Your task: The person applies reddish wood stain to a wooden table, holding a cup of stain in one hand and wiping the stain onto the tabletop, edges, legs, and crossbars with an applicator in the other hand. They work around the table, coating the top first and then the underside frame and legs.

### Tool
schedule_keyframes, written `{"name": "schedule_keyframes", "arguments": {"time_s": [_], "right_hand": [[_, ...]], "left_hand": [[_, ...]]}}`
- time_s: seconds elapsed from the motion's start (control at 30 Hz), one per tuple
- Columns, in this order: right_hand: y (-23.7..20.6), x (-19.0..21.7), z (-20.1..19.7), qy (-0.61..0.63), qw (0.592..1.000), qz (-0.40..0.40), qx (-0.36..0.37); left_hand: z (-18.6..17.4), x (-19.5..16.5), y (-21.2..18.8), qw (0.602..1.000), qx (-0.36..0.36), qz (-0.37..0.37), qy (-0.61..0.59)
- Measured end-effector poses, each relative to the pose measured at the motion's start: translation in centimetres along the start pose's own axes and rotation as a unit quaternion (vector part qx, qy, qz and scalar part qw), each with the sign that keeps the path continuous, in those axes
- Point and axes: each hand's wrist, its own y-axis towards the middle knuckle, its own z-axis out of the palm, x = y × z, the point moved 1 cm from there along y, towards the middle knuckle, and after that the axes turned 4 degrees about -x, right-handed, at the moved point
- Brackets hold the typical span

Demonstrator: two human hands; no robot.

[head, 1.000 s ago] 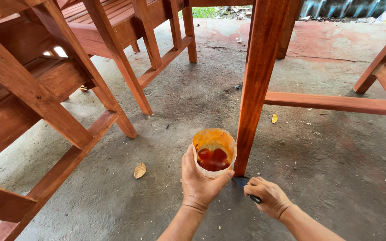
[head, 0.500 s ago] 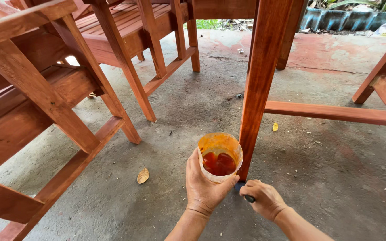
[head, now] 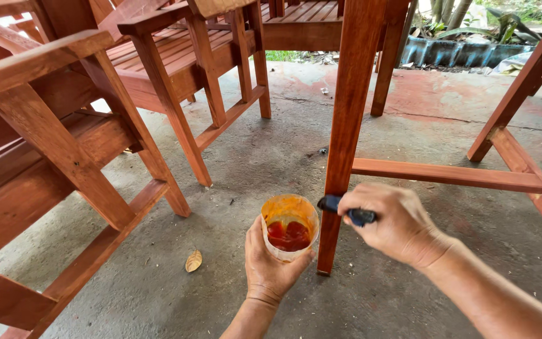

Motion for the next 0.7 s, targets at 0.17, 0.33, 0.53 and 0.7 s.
{"name": "schedule_keyframes", "arguments": {"time_s": [0.17,0.33,0.53,0.7], "right_hand": [[2.9,1.6,-6.4,-0.010,0.999,0.022,-0.048],[5.4,4.0,-12.7,0.003,0.989,-0.047,-0.141],[7.1,7.6,-17.7,-0.034,0.968,-0.115,-0.221],[7.3,8.2,-19.5,-0.109,0.925,-0.210,-0.297]], "left_hand": [[-0.6,-1.5,0.7,0.999,0.040,-0.032,0.005],[-0.8,-2.9,1.1,0.999,0.040,-0.022,0.001],[-1.1,-4.4,1.9,1.000,0.026,0.000,-0.015],[-1.3,-5.1,2.3,0.999,0.019,0.023,-0.021]]}}
